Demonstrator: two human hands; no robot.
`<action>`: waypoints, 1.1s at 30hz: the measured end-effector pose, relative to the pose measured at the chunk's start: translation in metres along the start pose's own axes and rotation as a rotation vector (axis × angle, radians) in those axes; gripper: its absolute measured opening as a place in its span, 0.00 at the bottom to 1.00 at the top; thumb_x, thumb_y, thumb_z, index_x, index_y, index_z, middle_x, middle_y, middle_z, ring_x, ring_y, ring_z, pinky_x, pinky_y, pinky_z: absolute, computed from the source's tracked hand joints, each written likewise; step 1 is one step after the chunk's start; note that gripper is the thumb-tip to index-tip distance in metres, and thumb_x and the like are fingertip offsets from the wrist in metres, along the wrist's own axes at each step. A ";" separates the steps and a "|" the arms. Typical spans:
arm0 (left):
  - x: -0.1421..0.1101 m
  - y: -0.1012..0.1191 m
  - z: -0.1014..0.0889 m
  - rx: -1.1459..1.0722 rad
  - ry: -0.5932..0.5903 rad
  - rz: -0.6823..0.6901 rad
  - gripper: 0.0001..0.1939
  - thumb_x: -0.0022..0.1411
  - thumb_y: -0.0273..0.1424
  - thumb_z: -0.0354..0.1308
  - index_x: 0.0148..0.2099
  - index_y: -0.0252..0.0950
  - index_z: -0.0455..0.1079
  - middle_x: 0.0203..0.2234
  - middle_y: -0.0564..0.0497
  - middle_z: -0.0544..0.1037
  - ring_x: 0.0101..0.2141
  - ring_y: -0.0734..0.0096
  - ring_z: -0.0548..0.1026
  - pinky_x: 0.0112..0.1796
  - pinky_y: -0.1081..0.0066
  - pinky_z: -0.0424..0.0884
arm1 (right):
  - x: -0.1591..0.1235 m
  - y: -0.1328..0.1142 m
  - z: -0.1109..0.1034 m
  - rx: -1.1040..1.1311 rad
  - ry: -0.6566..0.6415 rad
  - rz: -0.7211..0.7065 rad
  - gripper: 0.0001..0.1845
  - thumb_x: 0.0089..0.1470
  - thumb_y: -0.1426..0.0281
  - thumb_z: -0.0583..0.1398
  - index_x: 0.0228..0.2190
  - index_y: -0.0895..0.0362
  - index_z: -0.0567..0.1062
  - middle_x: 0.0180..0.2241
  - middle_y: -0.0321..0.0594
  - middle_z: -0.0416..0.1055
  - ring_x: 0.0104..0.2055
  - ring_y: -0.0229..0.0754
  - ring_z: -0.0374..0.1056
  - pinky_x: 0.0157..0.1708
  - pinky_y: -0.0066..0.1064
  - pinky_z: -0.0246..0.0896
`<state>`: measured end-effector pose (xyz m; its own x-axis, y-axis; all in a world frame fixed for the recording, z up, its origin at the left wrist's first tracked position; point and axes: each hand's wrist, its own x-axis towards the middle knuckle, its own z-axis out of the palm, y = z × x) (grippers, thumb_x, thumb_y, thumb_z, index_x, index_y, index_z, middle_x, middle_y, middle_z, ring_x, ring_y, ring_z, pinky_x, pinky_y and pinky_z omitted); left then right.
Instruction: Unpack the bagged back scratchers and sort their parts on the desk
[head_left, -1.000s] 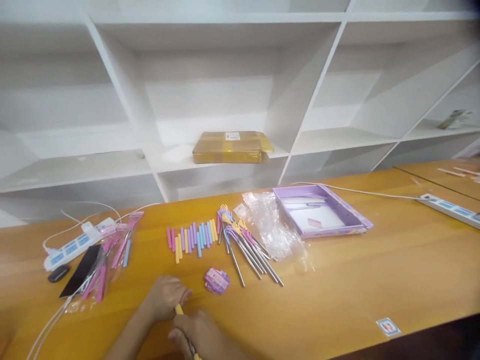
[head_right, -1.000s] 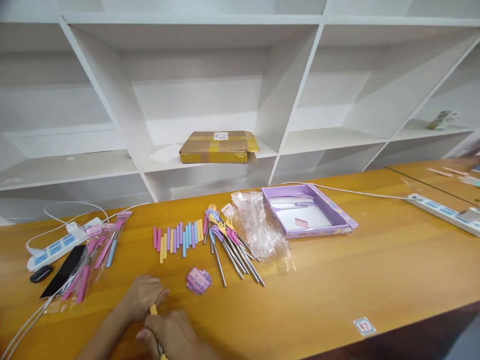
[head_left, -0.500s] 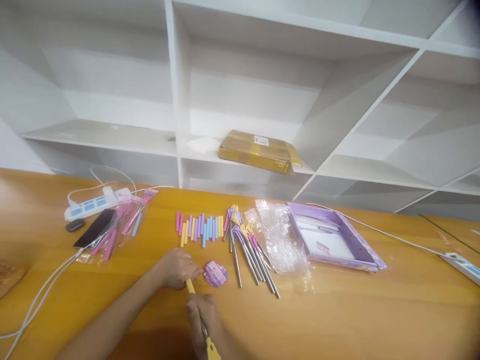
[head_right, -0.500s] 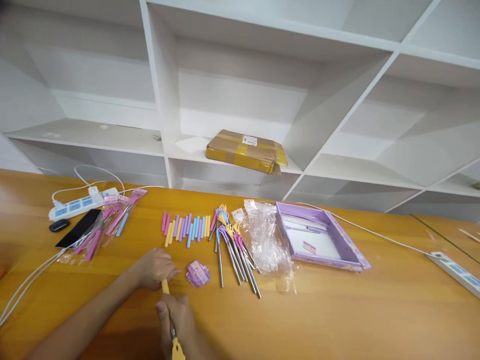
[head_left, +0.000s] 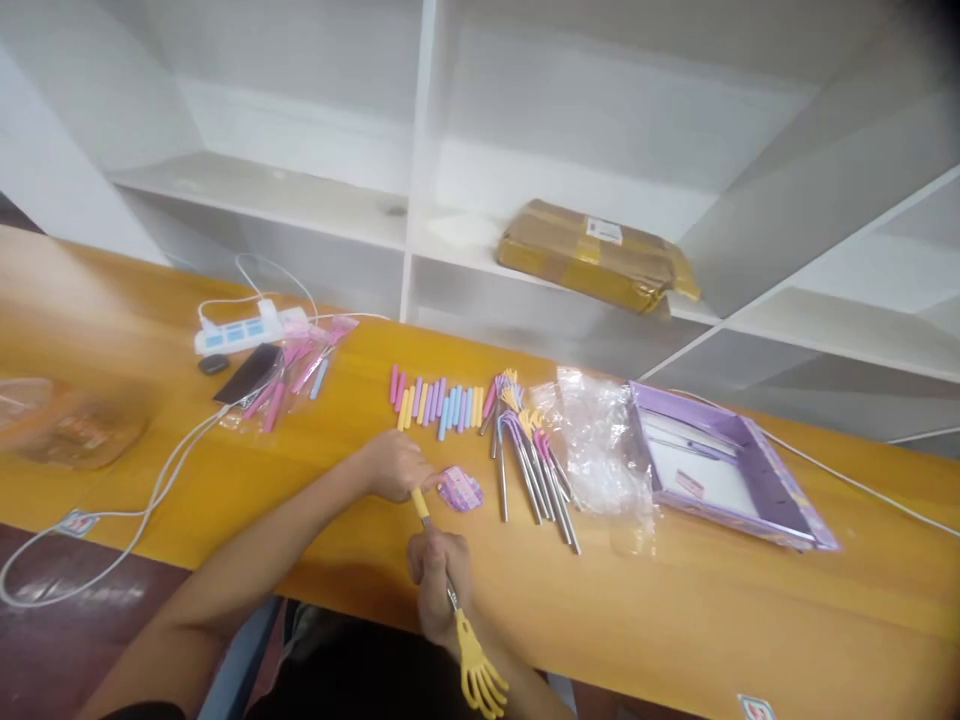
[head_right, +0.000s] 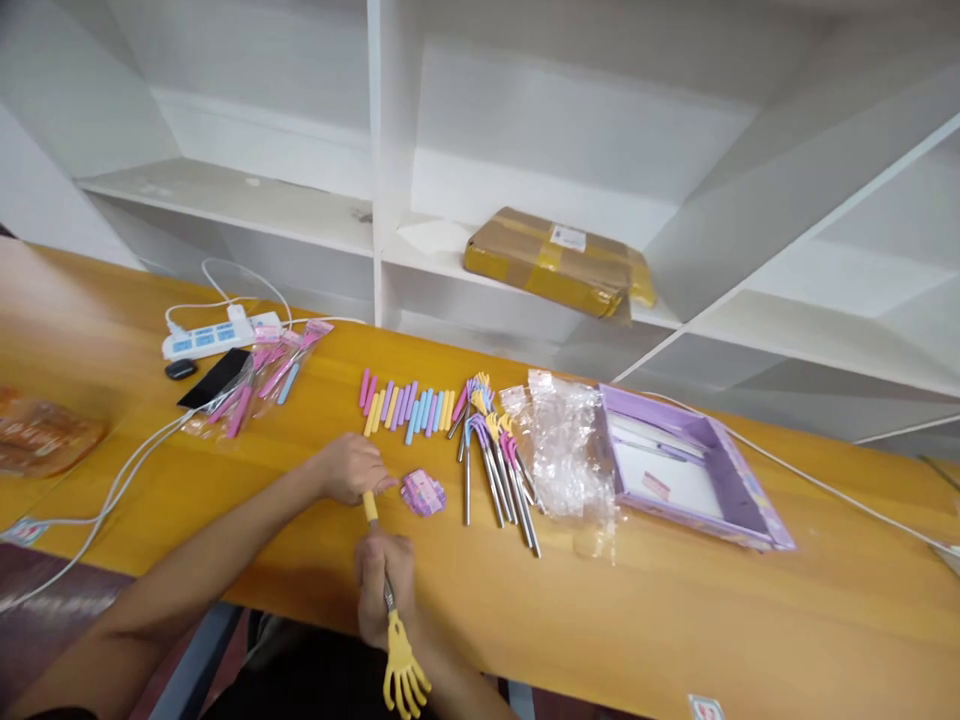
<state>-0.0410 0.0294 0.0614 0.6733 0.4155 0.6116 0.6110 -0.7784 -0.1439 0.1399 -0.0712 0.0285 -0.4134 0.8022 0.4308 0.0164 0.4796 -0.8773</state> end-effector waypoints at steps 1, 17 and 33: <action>-0.002 0.000 0.000 -0.012 -0.017 -0.006 0.27 0.77 0.34 0.52 0.21 0.39 0.67 0.13 0.52 0.71 0.16 0.70 0.66 0.21 0.66 0.51 | 0.000 -0.003 0.000 0.053 0.028 0.010 0.29 0.78 0.57 0.38 0.23 0.49 0.53 0.15 0.31 0.49 0.14 0.39 0.50 0.17 0.36 0.44; 0.019 -0.003 -0.048 -0.103 -0.389 -0.201 0.27 0.80 0.38 0.52 0.26 0.38 0.73 0.19 0.51 0.76 0.23 0.66 0.71 0.26 0.66 0.53 | 0.028 -0.031 -0.037 0.201 -0.190 0.111 0.20 0.73 0.57 0.56 0.30 0.51 0.61 0.20 0.26 0.56 0.19 0.33 0.48 0.21 0.29 0.44; -0.005 -0.041 0.022 -0.423 -0.269 -0.675 0.25 0.66 0.47 0.62 0.21 0.40 0.65 0.17 0.53 0.68 0.25 0.66 0.74 0.32 0.69 0.69 | 0.032 -0.038 -0.048 0.132 -0.102 0.203 0.29 0.77 0.48 0.43 0.27 0.50 0.56 0.21 0.30 0.53 0.21 0.36 0.51 0.24 0.32 0.48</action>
<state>-0.0601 0.0693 0.0476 0.3287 0.9113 0.2478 0.7464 -0.4115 0.5231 0.1698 -0.0466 0.0854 -0.5035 0.8341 0.2253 -0.0075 0.2566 -0.9665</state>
